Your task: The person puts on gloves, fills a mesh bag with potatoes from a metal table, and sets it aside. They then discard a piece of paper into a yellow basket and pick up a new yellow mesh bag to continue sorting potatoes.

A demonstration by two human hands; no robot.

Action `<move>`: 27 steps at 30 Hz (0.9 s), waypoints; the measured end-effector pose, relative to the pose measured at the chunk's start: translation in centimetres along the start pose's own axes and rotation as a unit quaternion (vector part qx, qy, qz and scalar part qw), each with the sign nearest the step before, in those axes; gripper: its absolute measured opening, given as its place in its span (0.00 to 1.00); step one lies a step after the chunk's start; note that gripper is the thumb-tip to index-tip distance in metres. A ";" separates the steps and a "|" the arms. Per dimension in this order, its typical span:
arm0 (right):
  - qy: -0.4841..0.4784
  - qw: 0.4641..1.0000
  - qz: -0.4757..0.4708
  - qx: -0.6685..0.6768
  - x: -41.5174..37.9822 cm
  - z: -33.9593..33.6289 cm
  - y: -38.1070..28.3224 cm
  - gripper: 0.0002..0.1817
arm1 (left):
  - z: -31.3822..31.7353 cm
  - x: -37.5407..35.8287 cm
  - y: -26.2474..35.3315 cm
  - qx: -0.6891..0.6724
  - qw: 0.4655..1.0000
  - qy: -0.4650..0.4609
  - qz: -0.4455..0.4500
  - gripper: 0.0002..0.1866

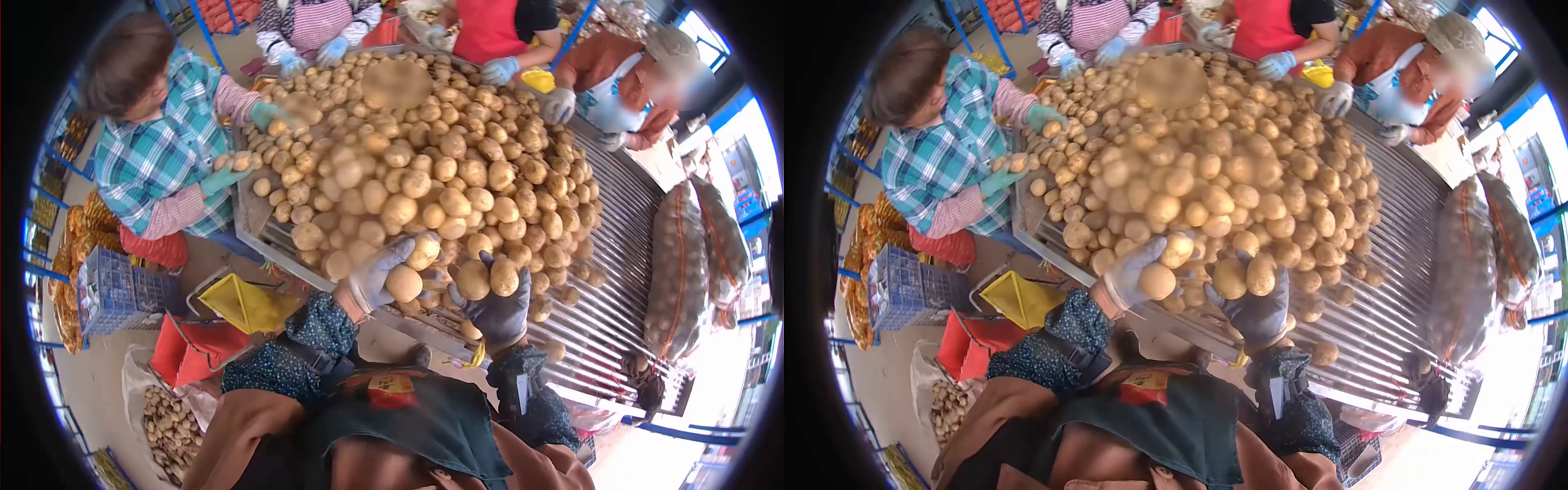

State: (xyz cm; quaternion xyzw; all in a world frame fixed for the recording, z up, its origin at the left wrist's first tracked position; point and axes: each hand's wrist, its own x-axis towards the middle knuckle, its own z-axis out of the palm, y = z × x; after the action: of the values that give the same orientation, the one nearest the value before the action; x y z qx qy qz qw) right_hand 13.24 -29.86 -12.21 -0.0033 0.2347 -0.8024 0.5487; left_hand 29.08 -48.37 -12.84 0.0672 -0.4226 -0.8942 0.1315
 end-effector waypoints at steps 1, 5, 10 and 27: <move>-0.018 0.999 0.049 0.010 0.4 2.0 1.6 0.40 | -0.6 -2.3 0.5 -0.223 0.970 0.065 -0.077 0.29; -0.053 0.979 0.192 -0.037 3.3 4.9 11.0 0.40 | -7.9 -13.6 -0.9 -0.204 0.959 0.196 0.009 0.29; -0.187 0.905 0.380 -0.042 7.3 5.3 24.3 0.34 | -13.7 -26.0 -1.2 0.014 0.953 0.290 0.085 0.34; -0.056 0.731 0.429 -0.528 18.7 8.1 53.9 0.22 | -28.4 -38.9 3.1 -0.075 0.740 0.642 0.187 0.21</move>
State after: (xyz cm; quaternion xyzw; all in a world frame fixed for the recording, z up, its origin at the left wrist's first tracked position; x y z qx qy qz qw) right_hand 55.29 -64.86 -30.26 -0.2360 0.5657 -0.2266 0.7569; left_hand 73.41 -59.84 -28.08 0.5347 -0.1743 -0.6258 0.5405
